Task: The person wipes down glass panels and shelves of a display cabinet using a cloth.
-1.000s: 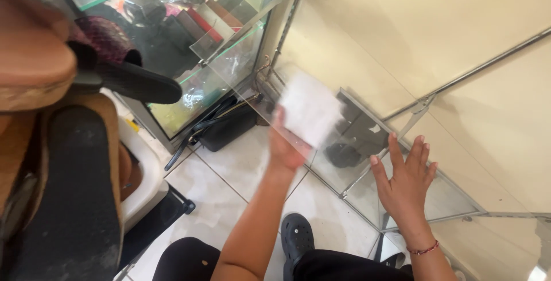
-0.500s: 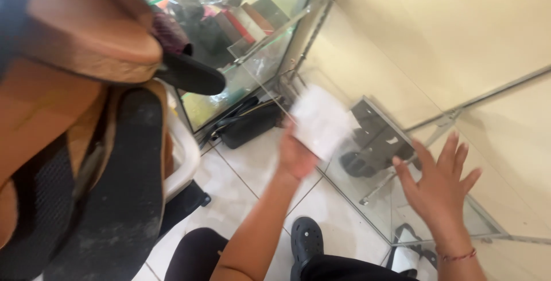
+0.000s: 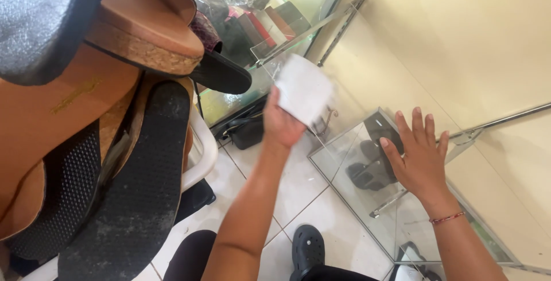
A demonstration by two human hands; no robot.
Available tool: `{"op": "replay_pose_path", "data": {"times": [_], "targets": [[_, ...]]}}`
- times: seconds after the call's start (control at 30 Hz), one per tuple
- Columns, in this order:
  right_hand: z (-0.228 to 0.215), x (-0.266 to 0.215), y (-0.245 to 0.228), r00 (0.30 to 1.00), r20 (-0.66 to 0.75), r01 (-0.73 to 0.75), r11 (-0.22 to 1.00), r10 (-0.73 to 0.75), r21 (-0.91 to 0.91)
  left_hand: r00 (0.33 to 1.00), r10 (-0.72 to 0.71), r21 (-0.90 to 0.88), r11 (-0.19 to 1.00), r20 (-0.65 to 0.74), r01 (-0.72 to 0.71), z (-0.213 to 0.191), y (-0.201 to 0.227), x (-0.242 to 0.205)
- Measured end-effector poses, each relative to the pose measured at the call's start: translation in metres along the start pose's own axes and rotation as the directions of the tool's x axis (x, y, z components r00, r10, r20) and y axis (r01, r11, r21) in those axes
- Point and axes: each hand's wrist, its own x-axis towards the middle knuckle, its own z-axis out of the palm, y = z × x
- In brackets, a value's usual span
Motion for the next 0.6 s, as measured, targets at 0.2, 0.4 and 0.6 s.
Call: {"op": "replay_pose_path", "data": {"times": [0.2, 0.4, 0.6], "targets": [[0.002, 0.003, 0.000, 1.000, -0.007, 0.001, 1.000, -0.001, 0.004, 0.926, -0.376, -0.050, 0.924, 0.038, 0.378, -0.001, -0.077, -0.043], [0.003, 0.003, 0.000, 1.000, -0.016, -0.001, 1.000, 0.001, 0.002, 0.988, -0.130, -0.115, 0.984, 0.088, 0.139, -0.005, -0.048, 0.026], [0.003, 0.005, 0.001, 1.000, -0.022, -0.004, 1.000, 0.004, -0.011, 0.900, -0.355, -0.170, 0.900, 0.252, 0.402, -0.022, -0.133, 0.017]]}}
